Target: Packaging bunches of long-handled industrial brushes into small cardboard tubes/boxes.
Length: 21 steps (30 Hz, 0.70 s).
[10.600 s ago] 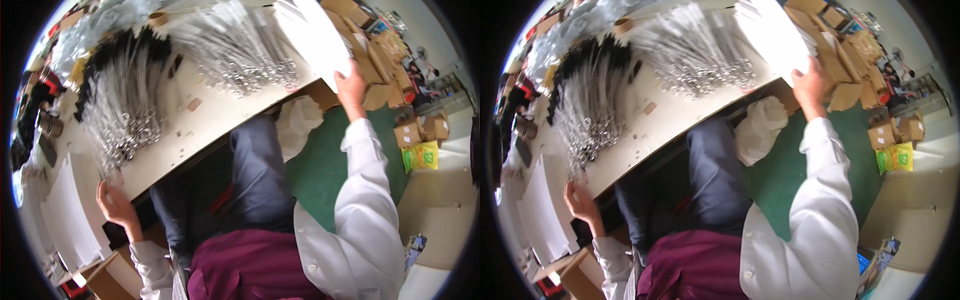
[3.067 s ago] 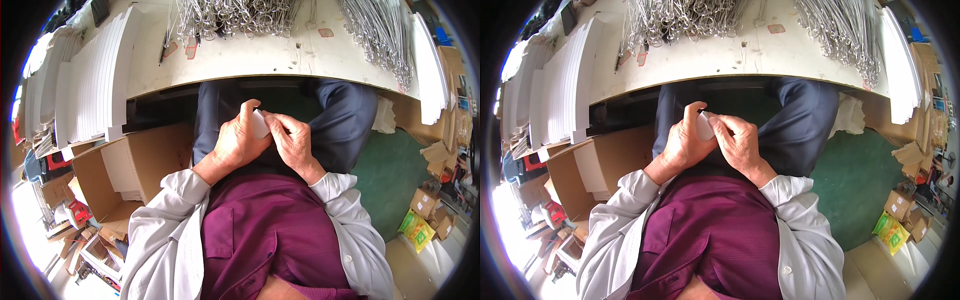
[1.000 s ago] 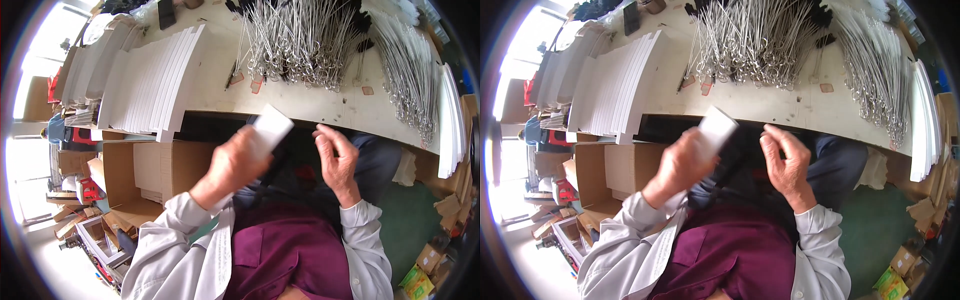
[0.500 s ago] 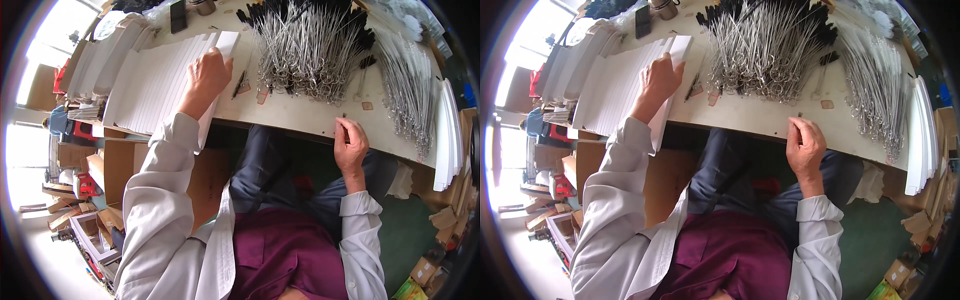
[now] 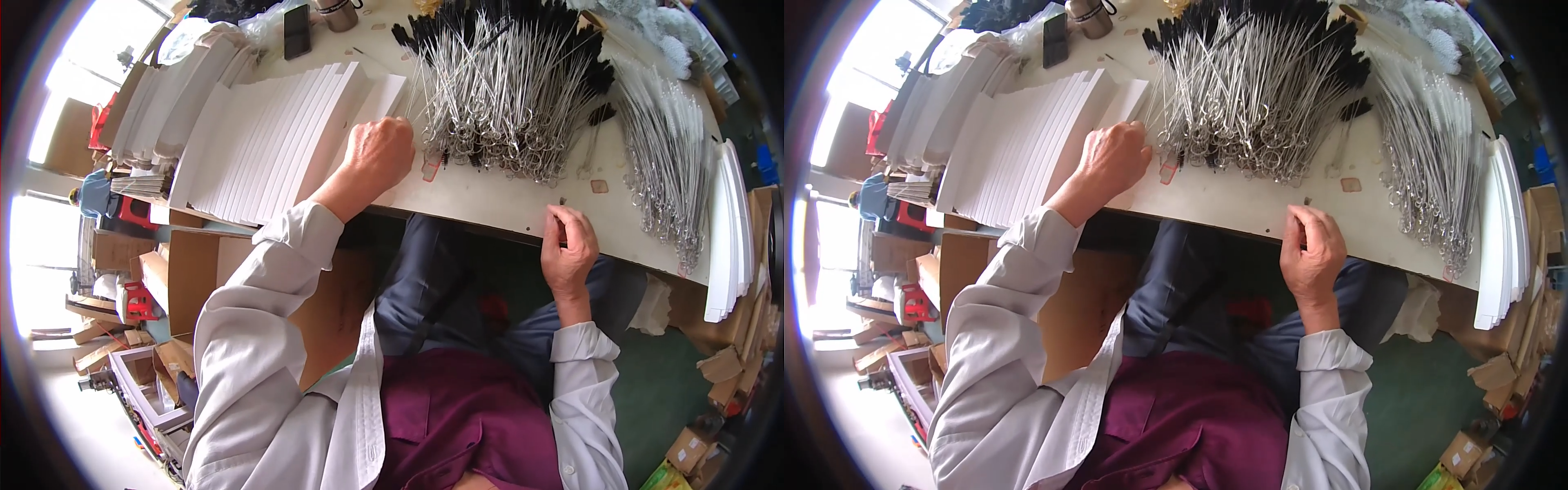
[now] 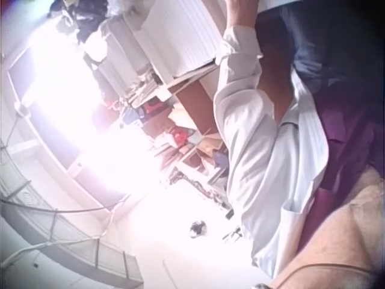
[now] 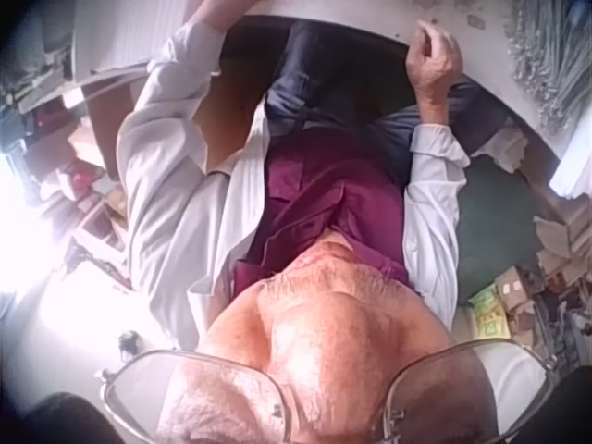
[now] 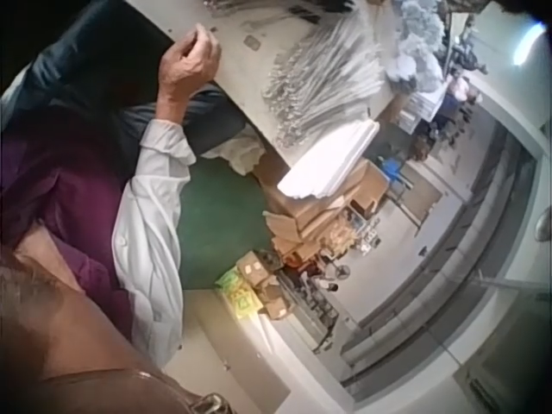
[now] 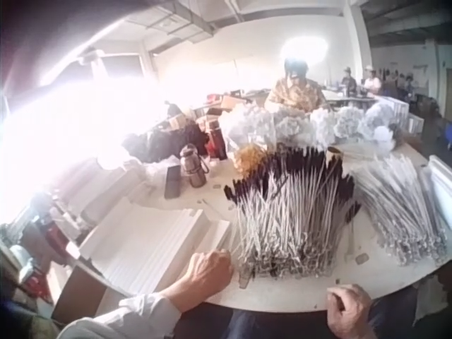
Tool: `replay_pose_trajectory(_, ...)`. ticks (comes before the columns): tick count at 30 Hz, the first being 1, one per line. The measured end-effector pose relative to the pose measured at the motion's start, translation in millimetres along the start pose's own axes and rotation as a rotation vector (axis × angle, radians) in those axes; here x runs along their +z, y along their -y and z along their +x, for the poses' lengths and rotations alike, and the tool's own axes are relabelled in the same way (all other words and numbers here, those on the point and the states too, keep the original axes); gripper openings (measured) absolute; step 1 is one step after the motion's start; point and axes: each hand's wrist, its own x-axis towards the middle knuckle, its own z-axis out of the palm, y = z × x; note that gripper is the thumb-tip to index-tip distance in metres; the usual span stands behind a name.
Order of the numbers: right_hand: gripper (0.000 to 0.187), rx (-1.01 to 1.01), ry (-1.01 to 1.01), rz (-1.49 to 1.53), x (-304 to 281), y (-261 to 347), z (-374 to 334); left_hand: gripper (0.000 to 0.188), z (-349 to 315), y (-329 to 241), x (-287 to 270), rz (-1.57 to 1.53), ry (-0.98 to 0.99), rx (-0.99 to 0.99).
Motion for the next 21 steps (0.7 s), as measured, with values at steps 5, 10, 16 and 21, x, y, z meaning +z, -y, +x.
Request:
replay_pose_trajectory(5,0.011,-0.001,-0.004,-0.003,-1,0,0,0.019,0,5,-5,-0.133,-0.11,0.015)
replay_pose_trajectory(10,0.011,0.047,0.013,0.022,-2,0,-1,0.021,13,19,-22,-0.556,-0.019,-0.157)
replay_pose_trajectory(16,0.01,0.047,0.01,0.035,-1,1,-2,0.013,17,22,-27,-1.481,0.247,-0.401)
replay_pose_trajectory(21,0.011,-0.01,0.007,-0.009,-2,-1,0,0.011,23,32,-16,-1.562,0.404,-0.395)
